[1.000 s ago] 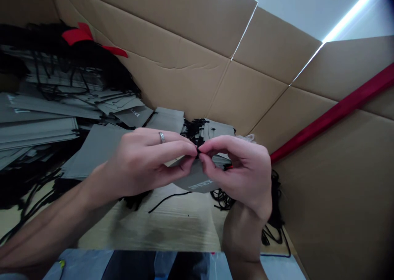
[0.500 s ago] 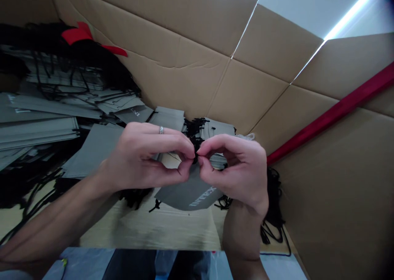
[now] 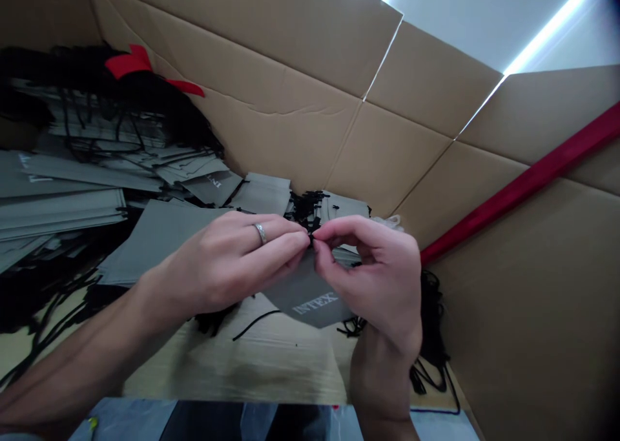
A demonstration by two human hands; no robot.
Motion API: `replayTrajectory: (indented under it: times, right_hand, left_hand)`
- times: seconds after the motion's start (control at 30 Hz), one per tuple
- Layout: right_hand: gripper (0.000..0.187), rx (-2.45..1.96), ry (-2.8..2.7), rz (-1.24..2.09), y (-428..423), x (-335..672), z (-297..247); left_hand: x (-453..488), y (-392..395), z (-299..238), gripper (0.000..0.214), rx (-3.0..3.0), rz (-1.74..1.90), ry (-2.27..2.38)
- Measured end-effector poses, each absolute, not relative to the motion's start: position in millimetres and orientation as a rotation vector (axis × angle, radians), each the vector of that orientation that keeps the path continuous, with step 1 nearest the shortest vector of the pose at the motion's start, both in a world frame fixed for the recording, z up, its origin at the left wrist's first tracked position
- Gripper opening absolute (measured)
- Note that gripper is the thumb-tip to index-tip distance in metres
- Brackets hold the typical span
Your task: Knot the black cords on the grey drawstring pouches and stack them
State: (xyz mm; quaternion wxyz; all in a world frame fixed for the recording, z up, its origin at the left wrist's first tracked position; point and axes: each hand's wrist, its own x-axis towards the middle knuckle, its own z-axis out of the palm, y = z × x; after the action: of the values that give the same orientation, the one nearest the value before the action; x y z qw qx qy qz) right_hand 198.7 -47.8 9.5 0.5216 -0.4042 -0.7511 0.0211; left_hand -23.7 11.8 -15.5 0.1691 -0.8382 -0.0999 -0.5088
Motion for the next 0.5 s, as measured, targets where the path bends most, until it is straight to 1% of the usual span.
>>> replayTrajectory:
  times: [0.1, 0.17, 0.33, 0.5]
  right_hand:
    - [0.016, -0.949, -1.856, -0.077, -51.1, 198.8, 12.1]
    - [0.016, -0.896, -1.883, -0.107, -50.8, 200.5, 13.3]
    - [0.022, -0.724, -1.859, 0.04, -45.1, 205.0, 10.8]
    - [0.026, -0.662, -1.808, 0.148, -41.3, 206.7, 8.4]
  left_hand:
    - [-20.7, 10.5, -17.6, 0.01, -2.353, -1.472, -0.271]
    - [-17.1, 10.6, -15.3, 0.008, -2.386, -1.55, -0.293]
    - [-8.7, 11.3, -8.3, 0.014, -2.485, -1.86, -0.308]
    - [-6.3, 15.4, -10.0, 0.02, -2.637, -2.071, -0.16]
